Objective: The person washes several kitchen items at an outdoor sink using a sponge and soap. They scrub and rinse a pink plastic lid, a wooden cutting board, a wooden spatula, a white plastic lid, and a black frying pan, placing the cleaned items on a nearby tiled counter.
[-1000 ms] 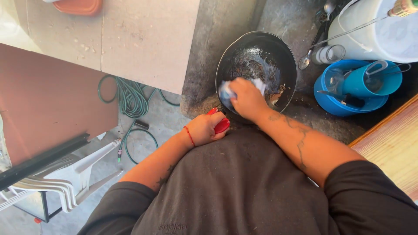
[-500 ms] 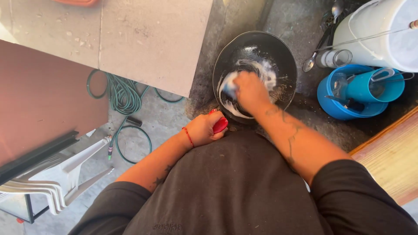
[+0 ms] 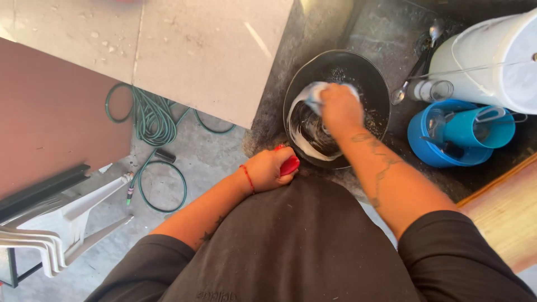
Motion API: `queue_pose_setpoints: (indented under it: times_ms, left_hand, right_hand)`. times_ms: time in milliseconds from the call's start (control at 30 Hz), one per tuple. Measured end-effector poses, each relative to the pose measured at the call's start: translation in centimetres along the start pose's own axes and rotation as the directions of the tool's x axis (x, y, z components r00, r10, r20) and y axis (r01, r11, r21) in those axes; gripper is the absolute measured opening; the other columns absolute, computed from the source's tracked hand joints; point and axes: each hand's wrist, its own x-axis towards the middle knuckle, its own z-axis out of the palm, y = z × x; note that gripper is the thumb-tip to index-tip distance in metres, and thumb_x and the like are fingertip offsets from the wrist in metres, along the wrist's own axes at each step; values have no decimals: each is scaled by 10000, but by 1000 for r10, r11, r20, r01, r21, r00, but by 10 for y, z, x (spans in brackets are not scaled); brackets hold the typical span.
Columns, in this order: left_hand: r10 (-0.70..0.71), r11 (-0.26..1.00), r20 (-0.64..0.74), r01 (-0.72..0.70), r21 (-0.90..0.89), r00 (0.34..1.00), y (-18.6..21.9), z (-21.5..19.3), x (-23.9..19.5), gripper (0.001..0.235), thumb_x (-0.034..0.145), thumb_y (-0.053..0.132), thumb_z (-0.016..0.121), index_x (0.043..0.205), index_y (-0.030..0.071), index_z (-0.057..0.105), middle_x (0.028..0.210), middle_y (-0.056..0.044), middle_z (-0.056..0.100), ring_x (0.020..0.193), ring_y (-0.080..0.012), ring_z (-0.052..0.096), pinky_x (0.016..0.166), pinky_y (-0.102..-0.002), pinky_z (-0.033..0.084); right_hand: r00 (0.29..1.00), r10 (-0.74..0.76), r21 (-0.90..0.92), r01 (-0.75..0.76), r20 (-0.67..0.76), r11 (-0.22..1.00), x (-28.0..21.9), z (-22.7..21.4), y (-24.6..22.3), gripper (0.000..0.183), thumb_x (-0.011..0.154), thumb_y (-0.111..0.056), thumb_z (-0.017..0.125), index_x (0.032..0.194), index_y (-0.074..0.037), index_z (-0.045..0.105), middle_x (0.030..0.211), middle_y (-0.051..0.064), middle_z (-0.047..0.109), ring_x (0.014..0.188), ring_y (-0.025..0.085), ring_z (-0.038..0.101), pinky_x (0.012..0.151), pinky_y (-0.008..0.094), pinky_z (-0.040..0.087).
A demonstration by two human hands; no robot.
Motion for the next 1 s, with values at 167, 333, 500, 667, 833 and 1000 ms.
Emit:
queue_pose_setpoints:
  times_ms: [167,333,500,667,833,1000]
  left_hand:
    - [14,1000,15,-14,-11,1000,7,-8,2,350,782,360,678,1074,217,549,861,-166,696,838,-414,697,726,-466,585]
    - [5,1000,31,-4,-5,1000,-1,-1,-1,381,758,333,687,1088,208,544,874,-181,701,855,-433,693,759,-494,581]
    - [-16,1000,-5,16,1,1000,5,-4,1,374,769,354,681,1096,249,534,853,-146,694,840,-400,699,741,-453,587]
    - [34,999,13,-34,4,999,4,-11,3,364,764,284,706,1074,171,551,868,-199,699,839,-441,698,742,-490,586]
    - [36,998,1,-36,44,999,1,-13,7,364,769,304,706,1078,186,552,875,-170,701,844,-424,702,750,-483,588]
    - [-43,998,33,45,-40,998,1,-5,-4,321,800,372,679,1060,236,549,884,-144,699,874,-395,698,745,-459,584]
  right_hand:
    - [974,148,39,-157,174,987,-61,-19,-11,236,802,-196,683,1030,-136,685,940,105,617,917,336,624,757,478,571]
    - [973,166,265,-205,163,942,-27,19,-11,240,835,-167,692,1061,-88,676,992,129,634,961,368,639,808,493,554]
    - [920,387,77,-391,65,917,-24,13,50,237,791,-209,746,1005,-140,673,962,67,601,893,336,654,725,491,584]
    - [964,267,128,-265,-3,956,-6,9,3,226,816,-153,706,1030,-90,665,1001,108,605,964,357,623,834,463,543]
    - [991,112,270,-90,-69,959,-3,5,-30,195,876,-73,637,1055,0,661,963,205,623,931,441,622,820,536,526]
    - [987,-103,108,90,124,990,-101,-25,5,209,731,-176,674,939,-186,669,917,44,646,932,311,630,834,423,541]
